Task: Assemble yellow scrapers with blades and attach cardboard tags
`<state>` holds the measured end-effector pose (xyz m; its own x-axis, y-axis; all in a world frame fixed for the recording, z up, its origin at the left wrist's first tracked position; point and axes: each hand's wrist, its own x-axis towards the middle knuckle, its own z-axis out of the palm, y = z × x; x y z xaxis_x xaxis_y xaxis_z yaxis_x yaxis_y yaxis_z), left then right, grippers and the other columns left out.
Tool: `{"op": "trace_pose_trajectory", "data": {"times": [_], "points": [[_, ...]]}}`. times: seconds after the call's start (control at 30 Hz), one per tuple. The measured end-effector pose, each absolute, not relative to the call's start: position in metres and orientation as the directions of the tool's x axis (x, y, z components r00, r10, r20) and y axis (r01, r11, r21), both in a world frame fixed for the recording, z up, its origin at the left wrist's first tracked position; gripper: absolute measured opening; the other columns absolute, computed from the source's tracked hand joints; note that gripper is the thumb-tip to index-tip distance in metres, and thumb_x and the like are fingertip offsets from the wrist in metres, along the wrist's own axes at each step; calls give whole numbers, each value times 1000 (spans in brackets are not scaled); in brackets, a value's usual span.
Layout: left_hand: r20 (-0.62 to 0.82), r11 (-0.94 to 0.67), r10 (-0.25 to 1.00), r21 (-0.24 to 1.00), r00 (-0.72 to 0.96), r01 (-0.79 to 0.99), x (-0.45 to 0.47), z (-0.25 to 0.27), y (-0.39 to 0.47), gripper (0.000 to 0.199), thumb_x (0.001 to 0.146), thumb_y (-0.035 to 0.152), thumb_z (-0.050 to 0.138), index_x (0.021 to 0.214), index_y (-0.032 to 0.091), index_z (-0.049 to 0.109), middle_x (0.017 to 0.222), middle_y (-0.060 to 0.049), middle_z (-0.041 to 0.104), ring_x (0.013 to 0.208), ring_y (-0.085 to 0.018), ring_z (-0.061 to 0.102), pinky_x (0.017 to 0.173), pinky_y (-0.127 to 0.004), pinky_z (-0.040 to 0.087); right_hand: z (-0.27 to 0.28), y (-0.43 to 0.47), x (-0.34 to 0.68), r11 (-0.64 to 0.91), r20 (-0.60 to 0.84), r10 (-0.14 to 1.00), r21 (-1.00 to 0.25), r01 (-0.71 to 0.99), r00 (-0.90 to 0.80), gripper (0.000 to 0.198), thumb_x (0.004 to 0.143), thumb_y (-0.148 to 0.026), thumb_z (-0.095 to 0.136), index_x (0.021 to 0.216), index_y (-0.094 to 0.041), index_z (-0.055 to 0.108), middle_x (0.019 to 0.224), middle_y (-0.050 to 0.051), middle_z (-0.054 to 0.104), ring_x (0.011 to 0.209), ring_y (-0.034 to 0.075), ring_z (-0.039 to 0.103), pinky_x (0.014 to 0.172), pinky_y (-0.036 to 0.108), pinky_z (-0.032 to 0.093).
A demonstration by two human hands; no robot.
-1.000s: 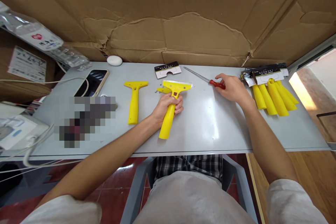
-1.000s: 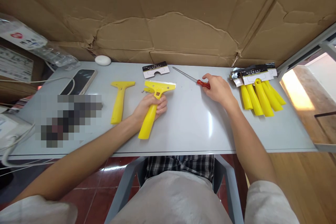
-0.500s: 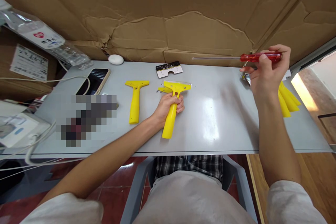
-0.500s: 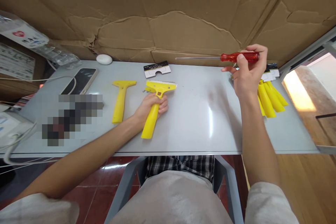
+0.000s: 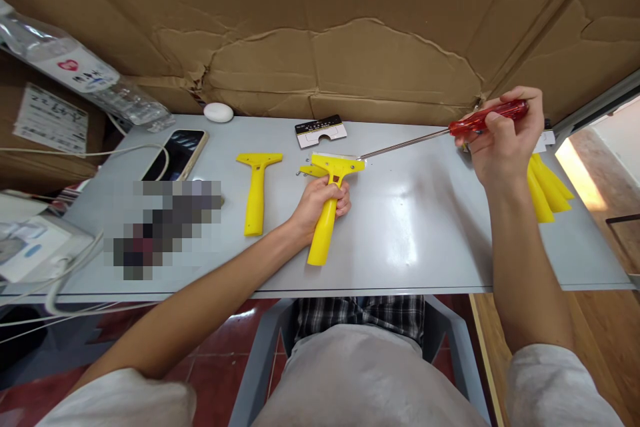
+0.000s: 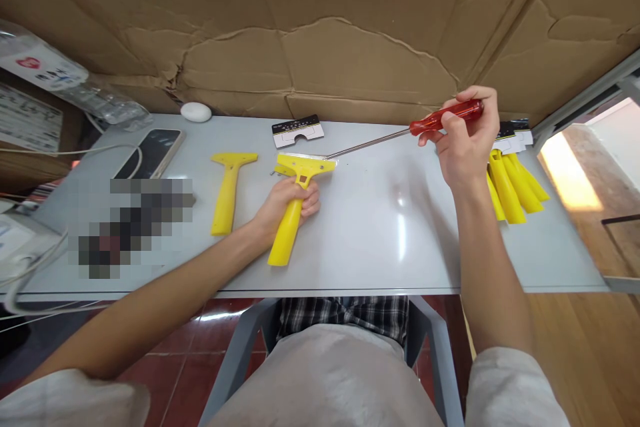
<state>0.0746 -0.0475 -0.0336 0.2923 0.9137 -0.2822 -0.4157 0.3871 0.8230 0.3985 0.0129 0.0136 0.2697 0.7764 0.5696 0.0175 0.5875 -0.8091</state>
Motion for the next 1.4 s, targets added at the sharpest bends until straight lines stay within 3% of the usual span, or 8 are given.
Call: {"op": "trace_pose_trajectory", "data": {"times": [0.57,0.77,1.07,1.3,1.4], "points": [[-272,374,918,832,287,-410,76,-33,-48,27,60,15,75,75,18,53,72,3,53,53,-6,44,46,-22,36,17,3,385,516,525,817,-850,103,239,47,77,-50,83,106,-36,48,99,0,61,69,18,63,59,41,58],[-272,377,918,827,290,-416,76,-32,-48,26,59,14,76,73,18,54,72,3,54,53,-6,45,46,-22,35,10,10,390,608,595,775,-794,4,215,44,78,-39,84,107,-32,53,95,-3,60,64,14,65,62,40,63],[-279,382,916,826,287,-416,76,-31,-49,24,58,14,74,71,18,54,69,4,53,52,-6,44,46,-22,34,2,20,395,640,606,754,-764,-80,252,46,75,-41,88,106,-33,54,92,-6,62,59,13,63,60,42,68],[-279,380,916,831,287,-407,76,-31,-48,25,58,15,75,71,18,54,70,4,53,51,-6,44,46,-23,34,6,13,388,591,580,777,-806,34,244,48,73,-48,87,105,-37,54,93,-6,63,64,16,62,64,46,68],[-283,377,918,839,278,-392,76,-30,-49,24,58,15,74,71,18,54,69,4,53,51,-6,45,47,-23,34,11,10,387,625,635,741,-771,121,219,47,73,-53,87,104,-37,55,91,-6,63,62,16,62,60,43,66]]}}
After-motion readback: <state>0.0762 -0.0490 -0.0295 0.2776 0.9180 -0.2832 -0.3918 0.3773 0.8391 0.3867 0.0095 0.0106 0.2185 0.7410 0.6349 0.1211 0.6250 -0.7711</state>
